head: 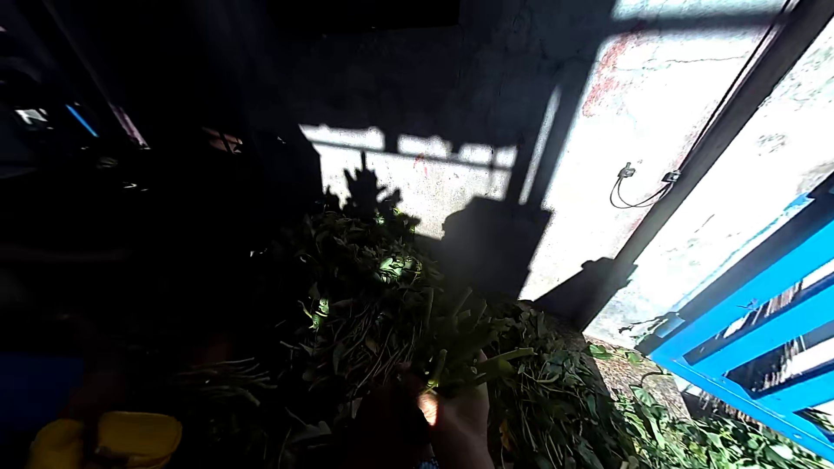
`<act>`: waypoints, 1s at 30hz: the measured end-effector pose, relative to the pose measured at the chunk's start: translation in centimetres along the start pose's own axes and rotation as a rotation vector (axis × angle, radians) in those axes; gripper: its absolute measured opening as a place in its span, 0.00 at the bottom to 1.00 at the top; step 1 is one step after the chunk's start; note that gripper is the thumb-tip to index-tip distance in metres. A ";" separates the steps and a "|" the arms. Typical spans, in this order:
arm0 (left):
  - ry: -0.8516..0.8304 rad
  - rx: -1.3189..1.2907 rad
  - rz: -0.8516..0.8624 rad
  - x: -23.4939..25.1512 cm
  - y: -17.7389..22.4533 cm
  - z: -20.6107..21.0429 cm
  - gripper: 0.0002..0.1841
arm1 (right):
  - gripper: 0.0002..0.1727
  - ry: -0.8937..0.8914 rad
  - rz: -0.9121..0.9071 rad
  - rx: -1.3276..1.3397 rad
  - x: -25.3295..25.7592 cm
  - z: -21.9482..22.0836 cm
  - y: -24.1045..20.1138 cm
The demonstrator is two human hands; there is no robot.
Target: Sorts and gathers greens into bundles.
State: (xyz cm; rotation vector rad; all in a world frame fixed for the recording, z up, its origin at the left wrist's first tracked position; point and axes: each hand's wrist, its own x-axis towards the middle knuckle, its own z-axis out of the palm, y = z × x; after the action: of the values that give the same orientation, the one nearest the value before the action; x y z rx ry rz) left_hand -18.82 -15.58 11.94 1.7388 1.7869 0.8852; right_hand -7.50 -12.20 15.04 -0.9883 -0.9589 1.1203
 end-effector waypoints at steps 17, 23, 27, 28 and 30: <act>-0.436 -0.195 -0.005 1.3 -0.3 -4.1 0.44 | 0.40 -0.276 0.133 0.206 2.0 -1.7 1.0; -0.375 -0.544 0.112 1.0 -2.1 -2.8 0.43 | 0.37 -0.266 0.181 0.196 1.7 -1.1 0.9; -0.314 -0.619 0.137 0.9 -1.6 -5.1 0.39 | 0.38 -0.367 0.148 0.191 1.8 1.5 -1.9; -0.318 -0.630 0.241 1.4 -1.6 -6.0 0.38 | 0.37 -0.400 0.130 0.193 2.0 2.4 -3.2; -0.334 -0.634 0.426 2.7 -0.7 -8.4 0.35 | 0.40 -0.458 0.085 0.170 2.3 4.1 -6.4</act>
State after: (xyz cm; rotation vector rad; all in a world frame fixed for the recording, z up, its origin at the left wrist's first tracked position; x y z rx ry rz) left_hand -25.66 -13.81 17.28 1.7110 0.8059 1.0972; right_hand -9.36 -10.31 22.56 -0.6492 -1.1684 1.5127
